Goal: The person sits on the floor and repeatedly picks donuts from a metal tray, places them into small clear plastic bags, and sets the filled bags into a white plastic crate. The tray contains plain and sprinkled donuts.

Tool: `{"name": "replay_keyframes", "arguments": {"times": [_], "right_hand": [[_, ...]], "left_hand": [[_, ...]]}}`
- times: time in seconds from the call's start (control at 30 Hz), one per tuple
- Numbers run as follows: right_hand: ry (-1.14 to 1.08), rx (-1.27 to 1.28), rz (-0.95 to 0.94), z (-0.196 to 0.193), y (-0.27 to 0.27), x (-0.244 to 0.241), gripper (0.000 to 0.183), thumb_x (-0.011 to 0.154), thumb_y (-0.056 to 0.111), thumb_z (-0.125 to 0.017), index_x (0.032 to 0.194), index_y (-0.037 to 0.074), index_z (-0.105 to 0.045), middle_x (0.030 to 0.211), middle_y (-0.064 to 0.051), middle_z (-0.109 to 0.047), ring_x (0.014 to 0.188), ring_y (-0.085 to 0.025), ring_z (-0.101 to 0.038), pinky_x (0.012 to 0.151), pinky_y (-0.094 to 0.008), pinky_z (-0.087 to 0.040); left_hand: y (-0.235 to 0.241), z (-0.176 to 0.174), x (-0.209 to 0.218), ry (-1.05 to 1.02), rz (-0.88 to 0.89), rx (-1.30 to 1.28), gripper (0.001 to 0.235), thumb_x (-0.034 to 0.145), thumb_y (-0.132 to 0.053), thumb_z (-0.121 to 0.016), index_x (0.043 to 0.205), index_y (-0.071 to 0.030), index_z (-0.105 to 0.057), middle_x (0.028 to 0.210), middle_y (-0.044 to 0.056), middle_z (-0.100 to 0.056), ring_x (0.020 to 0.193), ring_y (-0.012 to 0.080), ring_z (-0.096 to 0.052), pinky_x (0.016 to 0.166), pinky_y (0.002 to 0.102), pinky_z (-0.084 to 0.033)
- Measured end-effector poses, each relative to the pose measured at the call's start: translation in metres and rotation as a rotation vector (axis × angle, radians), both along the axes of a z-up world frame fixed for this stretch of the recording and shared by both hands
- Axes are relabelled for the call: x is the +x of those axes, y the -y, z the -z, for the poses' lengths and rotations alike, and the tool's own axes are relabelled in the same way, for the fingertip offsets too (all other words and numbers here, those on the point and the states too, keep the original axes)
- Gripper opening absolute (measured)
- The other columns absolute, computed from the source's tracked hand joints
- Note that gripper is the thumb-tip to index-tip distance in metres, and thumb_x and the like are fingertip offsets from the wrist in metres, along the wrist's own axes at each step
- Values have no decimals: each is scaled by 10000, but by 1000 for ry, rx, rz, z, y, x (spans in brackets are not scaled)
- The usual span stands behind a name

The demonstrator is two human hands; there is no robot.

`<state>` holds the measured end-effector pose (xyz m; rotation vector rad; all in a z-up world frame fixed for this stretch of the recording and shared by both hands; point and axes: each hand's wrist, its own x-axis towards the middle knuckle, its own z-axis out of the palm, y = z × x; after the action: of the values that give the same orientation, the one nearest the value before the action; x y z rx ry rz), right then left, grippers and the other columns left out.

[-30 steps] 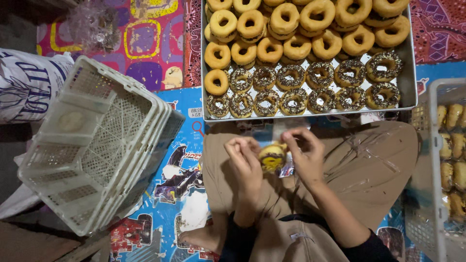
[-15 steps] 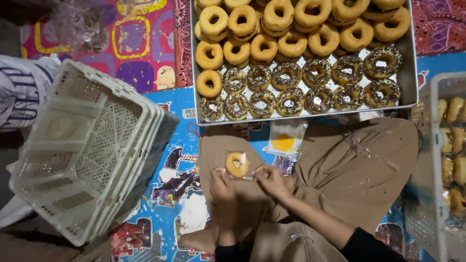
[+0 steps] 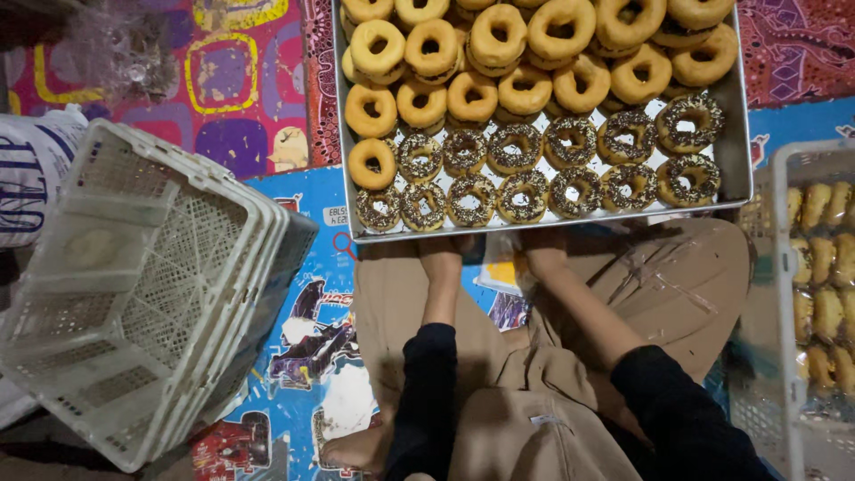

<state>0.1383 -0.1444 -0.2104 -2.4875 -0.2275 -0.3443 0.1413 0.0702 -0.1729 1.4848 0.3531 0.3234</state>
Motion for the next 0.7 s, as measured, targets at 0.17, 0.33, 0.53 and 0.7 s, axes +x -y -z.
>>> {"name": "replay_keyframes", "arguments": {"times": [0.17, 0.33, 0.53, 0.7], "right_hand": [[-661, -653, -319, -34, -5, -30, 216, 950, 214, -590, 1036, 108, -758, 1100, -155, -746, 1068, -290, -701, 965, -437, -523], [-265, -700, -345, -102, -20, -110, 338, 797, 190, -638, 1106, 102, -741, 1198, -83, -701, 1242, -227, -598, 1145, -533, -343], [-100, -307, -295, -210, -39, -109, 621, 847, 294, -650, 1418, 92, -513, 1277, -178, -648, 1201, -359, -575, 1144, -631, -244], [-369, -63, -847, -264, -111, -80, 811, 814, 456, -750, 1525, 167, -487, 1296, -111, -654, 1259, -348, -578, 1197, -620, -132]], "left_hand": [[19, -50, -25, -447, 546, 975, 395, 915, -349, -707, 992, 37, -741, 948, 241, -734, 864, 367, -708, 814, 439, -544], [55, -108, -82, -433, 702, 277, 329, 1076, -283, -531, 1245, -70, -715, 1107, 188, -759, 997, 313, -764, 861, 358, -564], [40, -195, -155, 163, 494, 148, 775, 959, -143, -633, 1579, -175, -169, 1666, 165, -267, 1500, 323, -411, 1213, 483, -369], [-50, -190, -138, -94, -63, -345, 695, 1102, -371, -608, 1595, -109, -194, 1658, 215, -288, 1510, 373, -398, 1173, 483, -395]]}}
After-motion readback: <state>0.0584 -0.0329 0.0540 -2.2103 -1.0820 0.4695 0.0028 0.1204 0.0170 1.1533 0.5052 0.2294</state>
